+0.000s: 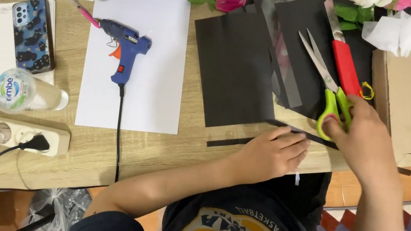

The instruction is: The person cuts a strip of black paper using scissors, then arranges artificial flowers and green leaves into a cardboard box. They use a hot glue gun to attach the leaves and flowers to the box, creating a decorative arrangement.

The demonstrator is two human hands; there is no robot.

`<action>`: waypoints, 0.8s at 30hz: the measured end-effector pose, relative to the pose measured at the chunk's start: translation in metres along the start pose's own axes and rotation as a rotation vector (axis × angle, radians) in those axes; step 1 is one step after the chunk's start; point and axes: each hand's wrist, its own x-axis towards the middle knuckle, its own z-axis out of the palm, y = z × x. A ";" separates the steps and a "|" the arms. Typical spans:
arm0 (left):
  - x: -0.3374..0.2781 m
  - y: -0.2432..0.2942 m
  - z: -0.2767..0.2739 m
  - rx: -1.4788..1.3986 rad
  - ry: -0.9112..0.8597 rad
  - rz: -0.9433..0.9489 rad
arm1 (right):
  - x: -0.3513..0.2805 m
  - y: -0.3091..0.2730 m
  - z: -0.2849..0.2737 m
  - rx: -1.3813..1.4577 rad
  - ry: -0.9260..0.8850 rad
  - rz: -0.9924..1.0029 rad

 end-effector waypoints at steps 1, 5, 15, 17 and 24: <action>-0.004 0.001 0.000 0.006 0.000 -0.003 | 0.000 -0.001 0.007 0.002 0.000 -0.007; -0.014 0.010 -0.011 0.074 -0.062 0.016 | 0.001 0.000 0.028 -0.268 0.252 -0.150; -0.004 0.026 -0.027 -0.053 0.143 -0.137 | -0.001 -0.003 0.044 -0.372 0.439 -0.346; -0.008 0.029 -0.017 -0.119 0.098 -0.167 | -0.005 0.006 0.051 -0.527 0.463 -0.319; -0.013 0.031 -0.001 -0.142 -0.041 -0.222 | -0.015 0.003 0.021 -0.570 0.339 -0.271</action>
